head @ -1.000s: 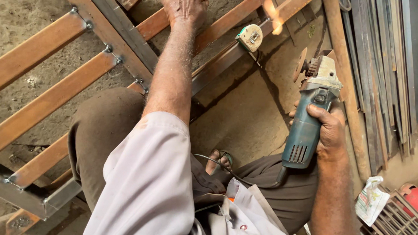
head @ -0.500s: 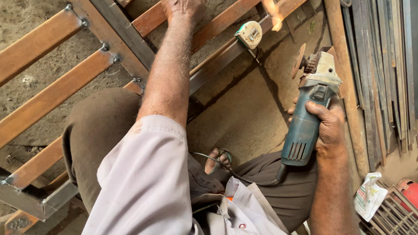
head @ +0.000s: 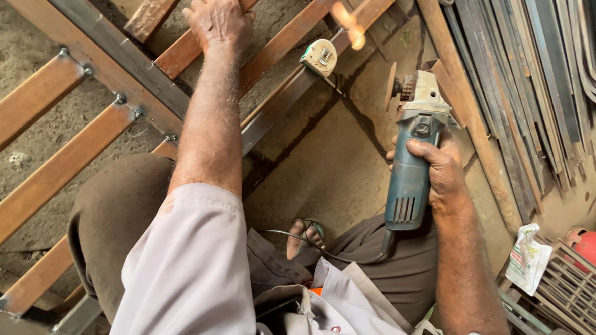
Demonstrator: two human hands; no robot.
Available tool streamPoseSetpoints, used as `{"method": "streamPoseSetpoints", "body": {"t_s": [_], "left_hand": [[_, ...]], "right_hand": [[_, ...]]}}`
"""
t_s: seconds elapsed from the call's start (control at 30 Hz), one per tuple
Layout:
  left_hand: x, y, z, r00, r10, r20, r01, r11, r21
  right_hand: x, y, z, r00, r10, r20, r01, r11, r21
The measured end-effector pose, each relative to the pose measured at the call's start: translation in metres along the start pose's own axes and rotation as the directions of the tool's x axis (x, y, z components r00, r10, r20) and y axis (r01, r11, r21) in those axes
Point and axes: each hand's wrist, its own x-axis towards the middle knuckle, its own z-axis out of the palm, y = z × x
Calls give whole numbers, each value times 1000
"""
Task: The person sits on the workshop floor holding a wooden slat and uses an angle grinder to grind and smooth the ends and edges of the slat, producing sparks. They then reposition the slat against a metal frame on the floor and continue grinding its surface and edges.
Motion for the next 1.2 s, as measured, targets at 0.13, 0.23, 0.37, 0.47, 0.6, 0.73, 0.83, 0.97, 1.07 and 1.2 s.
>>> {"method": "streamPoseSetpoints", "body": {"t_s": [0.13,0.23,0.37,0.47,0.6,0.73,0.83,0.97,1.07,1.2], "left_hand": [[0,0,4,997,-36,71,37,999,-12],[0,0,2,999,-42,-14,41,998,-40],[3,3,-2,1000,-27,13,28,995,-91],[2,1,-1,997,-37,74,42,997,-62],[-6,-5,7,996,18,-93,-24,998,-59],[-14,-4,18,988,69,-141,-60,996,67],[-14,0,20,999,54,5,-54,998,25],[-7,-2,11,997,31,64,-26,997,-78],[-3,-3,4,994,34,104,-16,986,-163],[-5,0,4,999,24,32,-20,991,-131]], "right_hand": [[-2,-1,2,1000,23,-16,-23,1000,-13],[-1,-2,5,999,20,42,-19,1000,-16],[0,-1,3,998,30,61,-32,999,25],[0,0,1,998,58,29,-59,998,14],[0,1,1,998,41,41,-42,999,23],[1,0,0,999,44,29,-45,999,3],[2,2,-1,999,50,17,-50,999,2],[4,3,-2,1000,24,18,-23,999,-22],[3,3,-1,999,39,24,-38,999,-26],[1,2,0,999,2,50,-2,1000,-8]]}}
